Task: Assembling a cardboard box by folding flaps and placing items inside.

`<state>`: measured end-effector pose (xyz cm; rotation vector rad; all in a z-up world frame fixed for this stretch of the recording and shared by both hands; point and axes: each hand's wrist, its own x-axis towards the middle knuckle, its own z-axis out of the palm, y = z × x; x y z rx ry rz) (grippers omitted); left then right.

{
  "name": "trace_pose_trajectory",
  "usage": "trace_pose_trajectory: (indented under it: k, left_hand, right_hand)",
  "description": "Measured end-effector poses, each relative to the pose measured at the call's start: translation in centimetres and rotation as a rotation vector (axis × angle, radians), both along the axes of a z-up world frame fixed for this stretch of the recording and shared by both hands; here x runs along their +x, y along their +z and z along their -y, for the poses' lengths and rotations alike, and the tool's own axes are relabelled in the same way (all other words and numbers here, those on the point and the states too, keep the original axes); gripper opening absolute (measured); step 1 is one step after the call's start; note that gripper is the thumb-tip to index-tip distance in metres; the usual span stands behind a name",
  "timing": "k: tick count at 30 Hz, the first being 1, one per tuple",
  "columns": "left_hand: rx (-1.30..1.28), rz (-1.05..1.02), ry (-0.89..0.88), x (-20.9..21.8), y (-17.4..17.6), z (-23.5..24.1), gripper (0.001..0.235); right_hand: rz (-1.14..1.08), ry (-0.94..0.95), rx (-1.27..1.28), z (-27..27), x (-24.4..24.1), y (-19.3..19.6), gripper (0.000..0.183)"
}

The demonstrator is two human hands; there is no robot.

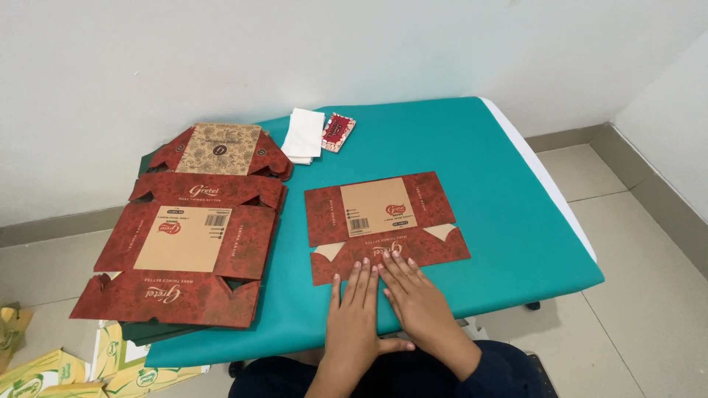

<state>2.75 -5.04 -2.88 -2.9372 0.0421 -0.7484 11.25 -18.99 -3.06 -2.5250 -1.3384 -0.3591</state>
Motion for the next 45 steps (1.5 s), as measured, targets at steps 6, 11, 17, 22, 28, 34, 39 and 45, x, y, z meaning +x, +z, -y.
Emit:
trace_pose_trajectory:
  k: [6,11,17,22,28,34,39,45]
  left_hand:
    - [-0.305,-0.166,-0.156,-0.7,2.5,-0.5,0.124]
    - [-0.156,-0.102,-0.050,-0.5,1.7,-0.2,0.140]
    - [-0.082,-0.041,-0.025,-0.1,1.3,0.2,0.146]
    - [-0.092,-0.023,-0.039,-0.4,1.9,0.2,0.114]
    - [-0.018,0.003,-0.002,-0.7,2.0,0.0,0.149]
    - [0.154,0.079,0.163,-2.3,1.5,-1.9,0.151]
    - [-0.050,-0.048,0.059,-2.6,1.5,-2.2,0.131]
    - [-0.045,0.011,0.082,-2.4,1.3,-1.3,0.136]
  right_hand:
    - [-0.021,-0.066,0.136,2.7,0.1,1.1,0.043]
    - [0.034,-0.341,0.143,5.5,0.8,0.1,0.043]
    - [0.213,-0.355,0.048,0.5,-0.9,-2.1,0.048]
    - [0.138,-0.163,0.051,-1.1,-2.2,-0.8,0.049]
    - [0.037,-0.258,0.029,4.0,-0.7,1.6,0.047]
    - [-0.041,-0.336,0.089,4.6,-0.6,1.9,0.047]
    - [0.195,-0.388,0.065,3.4,-0.2,-0.1,0.045]
    - [0.039,-0.112,0.094,-1.0,-1.9,0.6,0.047]
